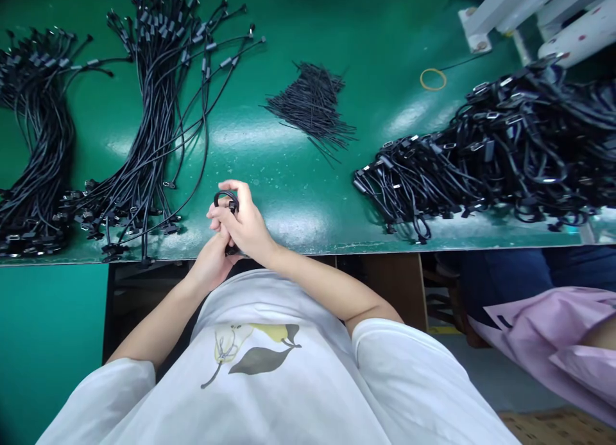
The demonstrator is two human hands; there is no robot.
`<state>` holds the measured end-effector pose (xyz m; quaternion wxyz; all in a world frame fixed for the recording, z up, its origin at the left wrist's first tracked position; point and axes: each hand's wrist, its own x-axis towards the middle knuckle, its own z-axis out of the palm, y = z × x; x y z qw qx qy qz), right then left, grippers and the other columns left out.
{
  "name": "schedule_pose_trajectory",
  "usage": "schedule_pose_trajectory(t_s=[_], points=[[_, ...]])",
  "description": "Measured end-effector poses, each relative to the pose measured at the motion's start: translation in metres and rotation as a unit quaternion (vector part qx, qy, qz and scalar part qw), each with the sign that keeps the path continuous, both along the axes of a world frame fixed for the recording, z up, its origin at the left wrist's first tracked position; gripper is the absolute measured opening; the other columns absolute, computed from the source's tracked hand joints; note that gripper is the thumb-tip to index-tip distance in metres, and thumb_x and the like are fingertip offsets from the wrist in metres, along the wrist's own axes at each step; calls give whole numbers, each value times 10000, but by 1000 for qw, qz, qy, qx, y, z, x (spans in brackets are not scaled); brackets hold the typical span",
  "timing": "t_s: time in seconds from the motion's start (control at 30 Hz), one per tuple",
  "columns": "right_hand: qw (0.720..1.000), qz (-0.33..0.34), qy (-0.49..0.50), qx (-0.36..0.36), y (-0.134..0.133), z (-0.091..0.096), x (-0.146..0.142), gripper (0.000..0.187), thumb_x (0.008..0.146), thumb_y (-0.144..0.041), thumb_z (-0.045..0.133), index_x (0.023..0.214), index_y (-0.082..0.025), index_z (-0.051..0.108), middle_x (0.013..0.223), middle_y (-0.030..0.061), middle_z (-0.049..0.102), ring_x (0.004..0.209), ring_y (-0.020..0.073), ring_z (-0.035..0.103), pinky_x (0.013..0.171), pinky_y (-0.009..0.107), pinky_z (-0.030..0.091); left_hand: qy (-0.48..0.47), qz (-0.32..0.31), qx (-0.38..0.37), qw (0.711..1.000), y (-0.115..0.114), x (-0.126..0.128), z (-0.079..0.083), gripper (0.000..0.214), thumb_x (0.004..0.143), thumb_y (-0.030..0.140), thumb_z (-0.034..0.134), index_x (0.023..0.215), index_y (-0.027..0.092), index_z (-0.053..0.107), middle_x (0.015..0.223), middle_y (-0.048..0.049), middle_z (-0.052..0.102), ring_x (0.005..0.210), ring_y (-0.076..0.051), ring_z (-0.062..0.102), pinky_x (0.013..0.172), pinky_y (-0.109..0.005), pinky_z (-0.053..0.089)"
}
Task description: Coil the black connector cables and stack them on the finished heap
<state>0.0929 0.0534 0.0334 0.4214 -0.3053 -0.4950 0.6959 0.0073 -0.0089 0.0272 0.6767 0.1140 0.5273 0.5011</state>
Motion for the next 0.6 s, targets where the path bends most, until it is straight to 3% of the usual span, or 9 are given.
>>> schedule_pose_trajectory(t_s=[0.07,0.13,0.2,0.3,0.4,0.5,0.6], points=[[1000,22,-8,-10,5,0,0,404,855,-540,605,1046,-211,468,745,-30,612,596,81,575,531,179,469,-5,4,-8,1000,0,2,-1,429,749,569,707,939,196,611,798,9,592,733,-119,575,635,-229,517],[999,27,-3,-16,11,-2,0,373,872,-555,571,914,-189,508,669,-40,583,527,62,526,547,188,465,-21,-4,-4,1000,0,2,0,484,762,517,727,1141,252,582,963,-8,651,812,-133,616,725,-277,539],[999,31,9,-28,16,-2,1,393,894,-576,523,854,-186,492,653,-39,582,491,56,507,521,192,450,-49,-38,8,998,1,-2,5,545,759,452,761,1226,265,553,1047,-28,672,894,-159,641,830,-339,538],[996,67,16,-58,21,0,8,393,902,-579,512,867,-190,467,665,-38,579,499,68,529,500,200,449,-99,-117,24,988,1,-11,16,521,754,361,789,1212,207,595,1100,-75,693,1049,-215,638,972,-405,489],[990,133,21,-42,27,4,17,364,912,-543,528,910,-182,479,676,-47,549,526,63,526,526,195,445,-124,-177,32,976,1,-19,25,416,774,325,773,1133,149,657,1139,-121,696,1122,-256,623,1030,-424,453],[979,197,39,-21,32,6,25,376,918,-548,519,946,-173,499,715,-31,560,586,71,552,594,210,459,-142,-223,26,964,0,-21,25,375,798,330,746,1096,109,686,1130,-158,697,1105,-268,636,995,-392,477],[980,181,79,-31,32,7,26,412,894,-592,528,960,-187,495,694,-45,553,587,75,560,696,251,494,-155,-197,25,968,-1,-16,18,389,791,351,741,1086,102,689,1046,-147,706,976,-228,667,862,-324,529]])
